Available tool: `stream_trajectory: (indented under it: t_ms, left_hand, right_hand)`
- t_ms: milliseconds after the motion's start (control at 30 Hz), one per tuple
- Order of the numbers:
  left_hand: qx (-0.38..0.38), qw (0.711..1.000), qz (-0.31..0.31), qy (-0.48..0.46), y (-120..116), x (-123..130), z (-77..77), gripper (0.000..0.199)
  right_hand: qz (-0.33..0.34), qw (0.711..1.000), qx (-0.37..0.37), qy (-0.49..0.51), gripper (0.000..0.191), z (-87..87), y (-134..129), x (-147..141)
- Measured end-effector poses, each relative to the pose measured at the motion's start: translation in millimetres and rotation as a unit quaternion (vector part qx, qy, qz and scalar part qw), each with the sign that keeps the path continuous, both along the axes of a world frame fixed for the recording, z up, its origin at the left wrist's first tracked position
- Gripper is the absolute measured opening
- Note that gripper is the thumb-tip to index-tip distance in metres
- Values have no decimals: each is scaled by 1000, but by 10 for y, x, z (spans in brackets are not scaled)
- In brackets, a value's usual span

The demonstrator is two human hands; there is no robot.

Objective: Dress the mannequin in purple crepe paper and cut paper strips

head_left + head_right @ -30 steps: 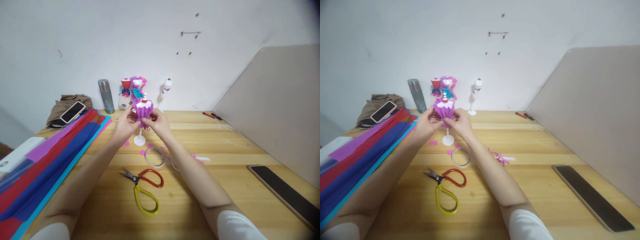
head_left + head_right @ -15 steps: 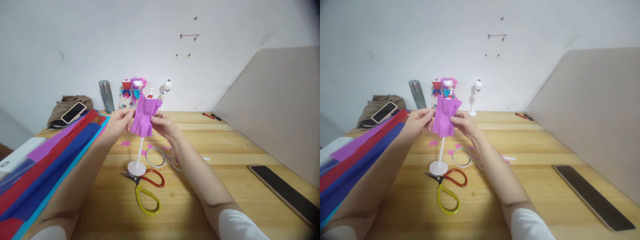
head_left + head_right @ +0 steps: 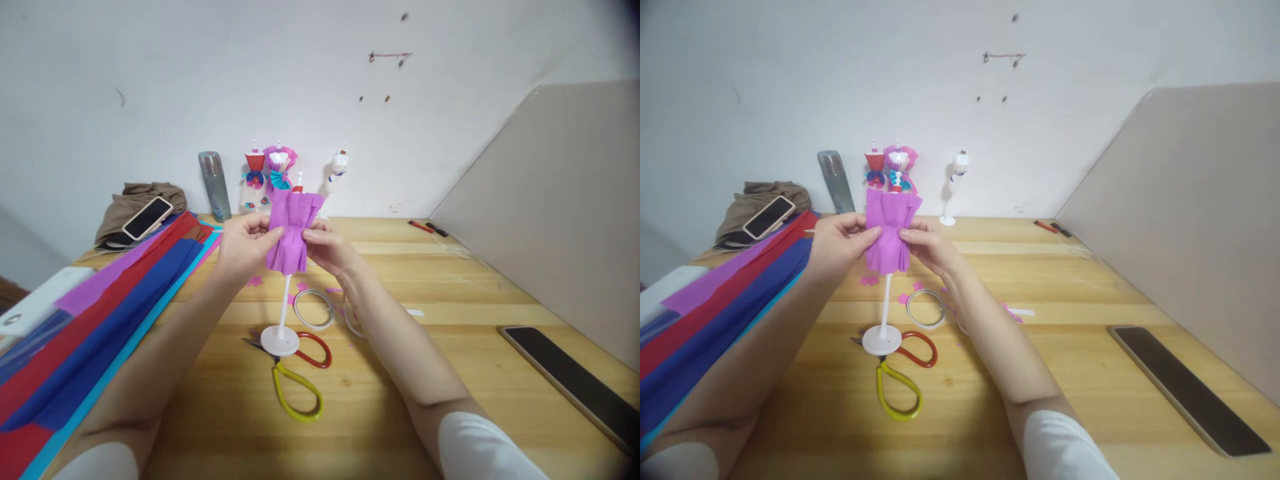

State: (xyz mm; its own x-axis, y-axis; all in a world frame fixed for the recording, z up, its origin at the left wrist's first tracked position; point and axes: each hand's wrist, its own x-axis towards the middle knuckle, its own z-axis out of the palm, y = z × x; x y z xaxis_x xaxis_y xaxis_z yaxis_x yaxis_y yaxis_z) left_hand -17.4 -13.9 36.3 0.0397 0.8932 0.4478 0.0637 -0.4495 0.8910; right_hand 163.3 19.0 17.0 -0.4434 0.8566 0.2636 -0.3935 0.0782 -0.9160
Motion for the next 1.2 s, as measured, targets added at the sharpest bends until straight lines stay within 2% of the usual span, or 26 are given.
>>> stream_trajectory:
  t_ms: [100,200,433,633,967,1200]
  left_hand:
    - [27,998,50,38,-9,17,-24,18]
    - [39,994,70,73,-22,13,-31,15]
    - [64,982,77,158,-41,-10,6,21]
    - [118,962,70,237,-113,-15,62,24]
    - [157,948,97,259,-214,26,98,31]
    - [222,912,162,304,-201,42,18,36]
  right_hand:
    - [-14,1000,-4,-11,37,27,-18,-10]
    - [-12,1000,3,-18,35,24,-17,-10]
    - [-27,999,15,-31,29,-7,-20,-11]
    - [-43,998,18,-47,29,10,-50,-4]
    - [-62,997,14,-49,30,27,-65,-20]
    - [-76,996,23,-51,29,18,-70,-34]
